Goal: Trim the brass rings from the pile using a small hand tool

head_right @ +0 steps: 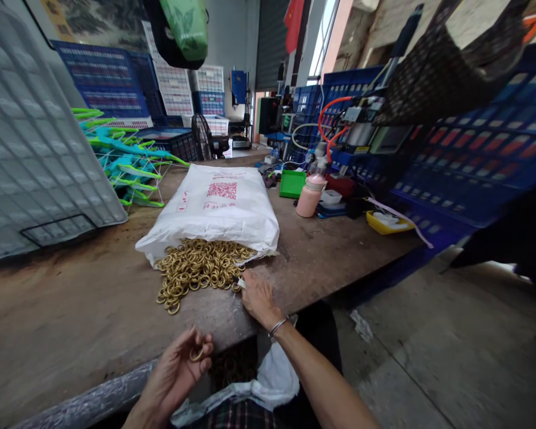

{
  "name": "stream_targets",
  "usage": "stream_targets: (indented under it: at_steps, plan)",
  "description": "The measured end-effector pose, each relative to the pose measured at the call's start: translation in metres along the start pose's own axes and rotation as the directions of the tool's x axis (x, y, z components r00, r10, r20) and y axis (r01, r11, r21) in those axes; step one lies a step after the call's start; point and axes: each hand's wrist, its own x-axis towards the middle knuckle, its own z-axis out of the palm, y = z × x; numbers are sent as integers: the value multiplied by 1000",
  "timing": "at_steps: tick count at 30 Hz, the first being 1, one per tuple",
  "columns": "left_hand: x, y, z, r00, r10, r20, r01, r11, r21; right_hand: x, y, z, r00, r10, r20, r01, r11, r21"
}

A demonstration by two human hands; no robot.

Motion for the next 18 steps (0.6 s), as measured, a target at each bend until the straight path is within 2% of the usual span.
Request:
stream_targets:
  at_steps: [2,5,9,11,14,18]
  plan:
    - [0,1,2,999,-23,-33,23,1000,5,-1,2,1,1000,-22,-6,22,1000,4]
    - [0,2,5,999,-30,-26,30,999,27,-3,4,2,998,-46,-33,47,999,27]
    - [0,4,8,1000,21,6,-22,996,84,-9,3,2,995,-81,-65,93,975,204]
    - [1,5,9,993,119,6,-118,976,185,-17,-3,1,994,-94,-47,105,927,360]
    - [5,6,11,955,297,27,-286,886,366,-31,-18,-4,987,-155,44,98,792,602]
    - [11,7,8,912,403,77,-380,757,532,-45,-36,-9,960,-217,176,8,654,757]
